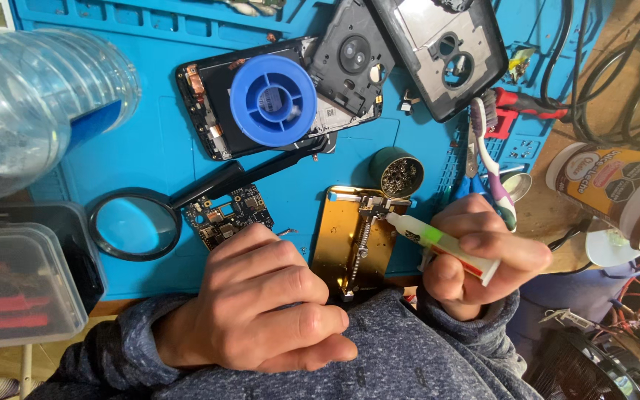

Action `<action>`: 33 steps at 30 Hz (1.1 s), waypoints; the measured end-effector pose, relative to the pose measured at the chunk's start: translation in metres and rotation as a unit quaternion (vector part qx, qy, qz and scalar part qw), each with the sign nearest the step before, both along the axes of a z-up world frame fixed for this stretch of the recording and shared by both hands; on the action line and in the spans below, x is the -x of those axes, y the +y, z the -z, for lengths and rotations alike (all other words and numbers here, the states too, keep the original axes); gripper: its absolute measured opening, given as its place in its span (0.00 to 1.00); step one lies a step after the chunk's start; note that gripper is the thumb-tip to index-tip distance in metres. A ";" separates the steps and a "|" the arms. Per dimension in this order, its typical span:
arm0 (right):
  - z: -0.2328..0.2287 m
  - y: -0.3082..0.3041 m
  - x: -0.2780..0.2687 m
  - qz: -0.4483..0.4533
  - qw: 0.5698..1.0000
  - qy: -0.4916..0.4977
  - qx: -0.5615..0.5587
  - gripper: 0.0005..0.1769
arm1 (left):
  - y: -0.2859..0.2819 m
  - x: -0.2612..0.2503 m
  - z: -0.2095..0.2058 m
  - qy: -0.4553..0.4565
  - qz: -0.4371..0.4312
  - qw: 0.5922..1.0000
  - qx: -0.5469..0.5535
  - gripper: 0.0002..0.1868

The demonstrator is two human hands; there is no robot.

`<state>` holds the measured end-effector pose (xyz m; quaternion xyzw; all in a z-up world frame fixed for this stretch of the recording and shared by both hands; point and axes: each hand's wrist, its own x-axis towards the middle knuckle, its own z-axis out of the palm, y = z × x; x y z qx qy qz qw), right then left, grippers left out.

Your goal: The person cleans a soldering iron tip with a green sponge, then applies flux to a circuit board using a syringe. They proceed to solder components on the board using the soldering iron and solder wire. Finally, they apply a substance from a tube onto the board and use a heat gun.

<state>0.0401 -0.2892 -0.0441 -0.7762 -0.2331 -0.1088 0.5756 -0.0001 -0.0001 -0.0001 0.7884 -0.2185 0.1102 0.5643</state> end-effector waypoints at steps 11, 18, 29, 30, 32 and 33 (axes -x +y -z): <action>-0.003 -0.019 -0.011 -0.103 0.993 -0.016 0.052 0.17 | 0.001 -0.001 -0.001 0.000 0.003 1.000 0.002 0.21; -0.008 -0.020 -0.013 -0.139 0.984 -0.065 0.086 0.12 | 0.000 -0.002 -0.001 -0.003 0.003 1.000 0.000 0.21; -0.019 -0.016 -0.013 -0.125 0.983 -0.051 0.124 0.15 | -0.003 -0.002 -0.001 -0.001 0.005 1.000 -0.002 0.22; -0.020 -0.017 -0.013 -0.126 0.983 -0.047 0.129 0.15 | -0.003 -0.002 -0.001 -0.002 0.003 1.000 0.000 0.22; -0.019 -0.017 -0.011 -0.125 0.982 -0.045 0.131 0.15 | -0.004 -0.003 -0.002 -0.004 0.003 1.000 0.000 0.22; -0.017 -0.017 -0.009 -0.114 0.985 -0.039 0.122 0.15 | -0.004 -0.003 -0.002 -0.005 0.001 1.000 0.000 0.22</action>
